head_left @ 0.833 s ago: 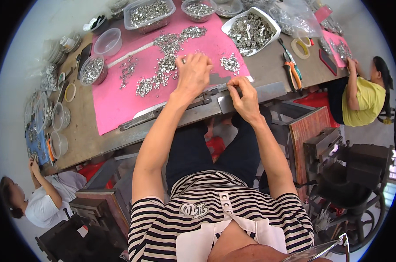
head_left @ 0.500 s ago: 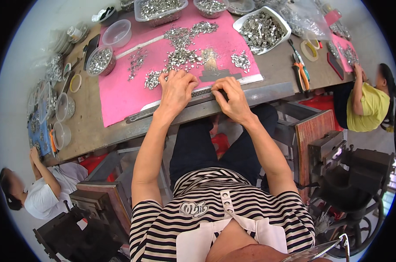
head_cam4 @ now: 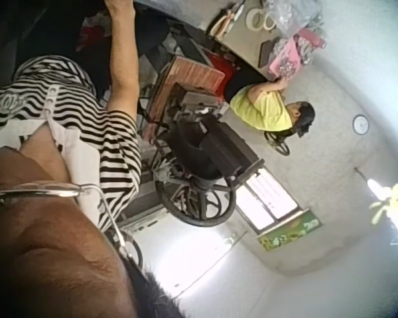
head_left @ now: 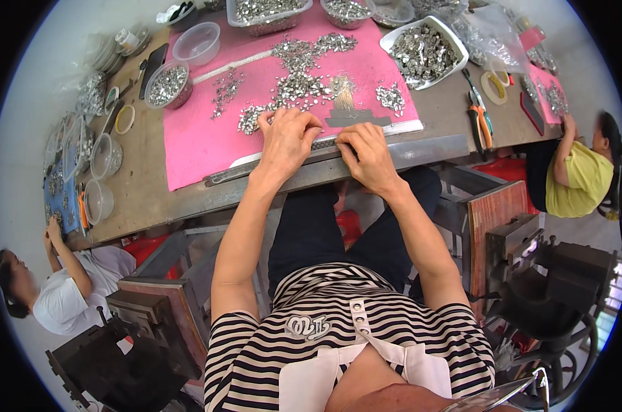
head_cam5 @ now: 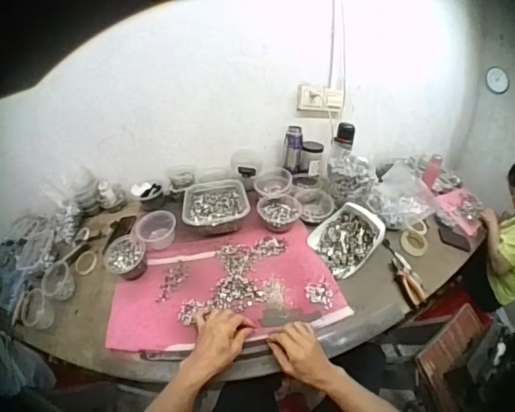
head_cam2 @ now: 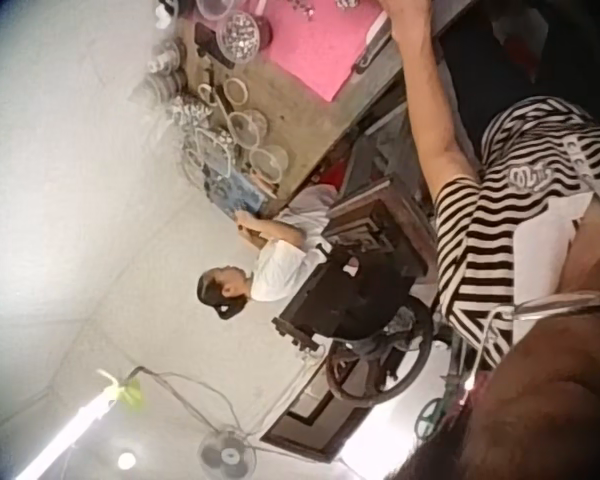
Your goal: The person places small metal pieces into a metal holder by hand, fits the holder into a press machine, and turns the wheel to press the pieces.
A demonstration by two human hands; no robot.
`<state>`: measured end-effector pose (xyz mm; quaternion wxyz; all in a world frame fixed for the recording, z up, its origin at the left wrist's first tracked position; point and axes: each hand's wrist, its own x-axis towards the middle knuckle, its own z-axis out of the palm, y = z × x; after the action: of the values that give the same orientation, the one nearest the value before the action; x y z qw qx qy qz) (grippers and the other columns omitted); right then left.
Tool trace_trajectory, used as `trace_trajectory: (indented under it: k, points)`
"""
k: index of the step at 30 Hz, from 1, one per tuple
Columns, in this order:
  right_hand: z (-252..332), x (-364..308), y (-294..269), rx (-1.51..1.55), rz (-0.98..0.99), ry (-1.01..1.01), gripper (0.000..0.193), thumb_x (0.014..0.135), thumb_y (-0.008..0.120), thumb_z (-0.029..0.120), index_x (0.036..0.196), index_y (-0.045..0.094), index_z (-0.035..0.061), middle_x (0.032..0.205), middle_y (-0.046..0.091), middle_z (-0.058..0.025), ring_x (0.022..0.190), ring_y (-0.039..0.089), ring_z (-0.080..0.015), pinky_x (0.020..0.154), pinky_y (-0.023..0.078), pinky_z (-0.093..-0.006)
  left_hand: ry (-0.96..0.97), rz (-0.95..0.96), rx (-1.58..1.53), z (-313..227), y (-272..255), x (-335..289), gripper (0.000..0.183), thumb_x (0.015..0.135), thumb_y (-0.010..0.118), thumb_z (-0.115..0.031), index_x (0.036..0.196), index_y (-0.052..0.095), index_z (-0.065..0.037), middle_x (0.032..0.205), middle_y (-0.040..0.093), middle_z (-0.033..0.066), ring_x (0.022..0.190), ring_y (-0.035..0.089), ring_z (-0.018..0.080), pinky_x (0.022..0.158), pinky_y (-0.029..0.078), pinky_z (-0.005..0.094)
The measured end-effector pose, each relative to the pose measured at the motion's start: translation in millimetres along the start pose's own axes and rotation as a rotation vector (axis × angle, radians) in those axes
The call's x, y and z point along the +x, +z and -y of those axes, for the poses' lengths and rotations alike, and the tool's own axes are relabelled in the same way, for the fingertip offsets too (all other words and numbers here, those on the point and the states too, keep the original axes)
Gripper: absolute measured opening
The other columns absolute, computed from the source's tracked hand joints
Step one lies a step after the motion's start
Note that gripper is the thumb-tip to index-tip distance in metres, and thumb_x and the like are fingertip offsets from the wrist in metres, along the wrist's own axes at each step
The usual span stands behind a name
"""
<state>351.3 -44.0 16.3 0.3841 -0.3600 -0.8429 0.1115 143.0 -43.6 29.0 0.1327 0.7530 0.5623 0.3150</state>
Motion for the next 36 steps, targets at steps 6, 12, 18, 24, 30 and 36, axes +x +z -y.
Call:
trace_trajectory:
  k: [6, 12, 18, 24, 30, 36]
  points:
    - [29, 4, -49, 0.164, -0.252, 0.062, 0.023, 0.081, 0.071, -0.003, 0.103, 0.069, 0.0016, 0.103, 0.069, -0.0107, 0.094, 0.066, -0.029, 0.086, 0.049, -0.0379, 0.066, 0.001, 0.082, -4, 8, 5, 0.007, 0.09, 0.072, -0.019, 0.092, 0.073, -0.013, 0.088, 0.061, 0.0021, 0.095, 0.057, 0.0223, 0.102, 0.029, 0.0462]
    - [155, -1, -155, 0.779, -1.066, -0.764, 0.016, 0.092, 0.063, 0.013, 0.077, 0.061, 0.0078, 0.086, 0.061, -0.004, 0.077, 0.063, -0.0215, 0.092, 0.054, -0.0376, 0.046, 0.01, 0.085, 1, 6, 3, 0.005, 0.091, 0.069, -0.016, 0.094, 0.071, -0.011, 0.087, 0.06, 0.0024, 0.094, 0.056, 0.0225, 0.101, 0.03, 0.0458]
    - [183, 37, -168, 0.862, -0.879, -1.146, 0.03, 0.094, 0.062, 0.003, 0.124, 0.062, 0.0032, 0.128, 0.06, -0.0056, 0.131, 0.05, -0.0199, 0.113, 0.041, -0.035, 0.112, -0.064, -0.025, -17, 7, -12, 0.004, 0.091, 0.068, -0.011, 0.094, 0.068, -0.009, 0.088, 0.061, 0.0034, 0.091, 0.058, 0.0224, 0.099, 0.032, 0.0436]
    - [186, 44, -164, 0.801, -0.995, -1.166, 0.031, 0.094, 0.061, -0.003, 0.125, 0.062, 0.0017, 0.127, 0.059, -0.0072, 0.125, 0.056, -0.0189, 0.108, 0.046, -0.0351, 0.14, -0.131, -0.117, -17, 15, -23, 0.007, 0.085, 0.071, -0.008, 0.091, 0.066, -0.008, 0.086, 0.059, 0.0049, 0.086, 0.057, 0.0247, 0.09, 0.037, 0.0421]
    - [192, 23, -158, 0.991, -1.023, -1.093, 0.015, 0.084, 0.065, 0.01, 0.093, 0.064, -0.0022, 0.093, 0.063, -0.0046, 0.099, 0.053, -0.0176, 0.088, 0.052, -0.0285, 0.156, -0.146, -0.151, -19, 17, -23, 0.007, 0.084, 0.071, -0.007, 0.09, 0.066, -0.006, 0.086, 0.059, 0.0067, 0.085, 0.057, 0.0265, 0.084, 0.04, 0.0405]
    - [188, 35, -164, 0.836, -1.099, -1.144, 0.018, 0.09, 0.062, 0.002, 0.107, 0.062, -0.0002, 0.107, 0.059, -0.0062, 0.108, 0.057, -0.019, 0.096, 0.051, -0.0307, 0.122, -0.069, -0.232, -11, 12, -23, 0.008, 0.088, 0.069, -0.007, 0.095, 0.068, -0.003, 0.087, 0.061, 0.0084, 0.084, 0.058, 0.0272, 0.083, 0.043, 0.0387]
